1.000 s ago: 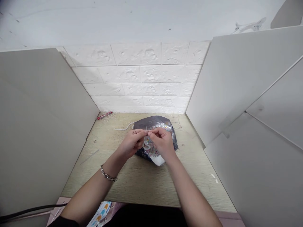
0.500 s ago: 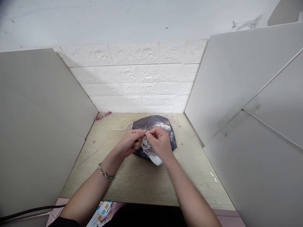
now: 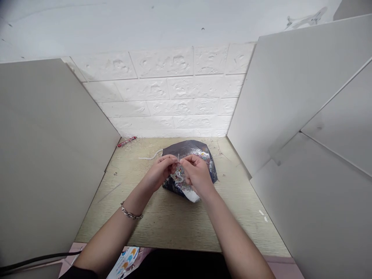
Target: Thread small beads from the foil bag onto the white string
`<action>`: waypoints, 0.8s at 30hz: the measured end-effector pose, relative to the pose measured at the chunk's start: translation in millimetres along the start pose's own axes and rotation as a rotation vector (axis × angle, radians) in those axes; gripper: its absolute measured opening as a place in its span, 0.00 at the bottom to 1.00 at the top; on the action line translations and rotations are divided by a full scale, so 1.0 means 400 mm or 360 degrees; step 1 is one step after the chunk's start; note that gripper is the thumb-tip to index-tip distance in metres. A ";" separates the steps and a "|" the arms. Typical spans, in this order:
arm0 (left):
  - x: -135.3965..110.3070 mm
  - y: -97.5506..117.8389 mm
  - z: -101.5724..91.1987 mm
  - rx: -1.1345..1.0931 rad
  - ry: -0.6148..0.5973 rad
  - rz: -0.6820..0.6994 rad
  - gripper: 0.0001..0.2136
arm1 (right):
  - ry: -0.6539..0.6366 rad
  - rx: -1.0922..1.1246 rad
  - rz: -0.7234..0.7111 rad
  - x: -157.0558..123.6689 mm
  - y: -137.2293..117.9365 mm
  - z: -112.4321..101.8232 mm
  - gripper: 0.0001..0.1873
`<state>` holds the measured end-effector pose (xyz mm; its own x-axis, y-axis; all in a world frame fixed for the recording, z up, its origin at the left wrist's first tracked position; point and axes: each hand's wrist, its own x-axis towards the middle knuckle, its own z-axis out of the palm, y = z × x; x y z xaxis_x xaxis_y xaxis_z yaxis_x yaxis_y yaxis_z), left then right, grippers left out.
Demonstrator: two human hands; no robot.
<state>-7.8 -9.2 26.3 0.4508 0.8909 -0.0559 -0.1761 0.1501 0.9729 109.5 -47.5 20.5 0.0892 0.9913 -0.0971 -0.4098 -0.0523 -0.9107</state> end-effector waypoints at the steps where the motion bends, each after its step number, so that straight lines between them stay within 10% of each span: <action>1: 0.000 0.000 0.000 0.0011 0.0009 0.0087 0.08 | 0.0002 0.0030 0.0006 -0.001 -0.002 0.001 0.11; 13: -0.007 -0.006 0.016 0.0381 -0.0138 0.0174 0.09 | 0.0075 0.0125 0.0059 0.000 -0.006 -0.001 0.10; 24: -0.009 -0.025 0.020 0.0925 0.0163 0.0458 0.12 | 0.0323 0.1040 0.0367 0.036 0.028 -0.011 0.06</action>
<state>-0.9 -17.2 18.7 0.3655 0.9016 0.2315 0.2374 -0.3307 0.9134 110.4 -34.4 7.2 0.0756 0.9184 -0.3884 -0.8922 -0.1117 -0.4377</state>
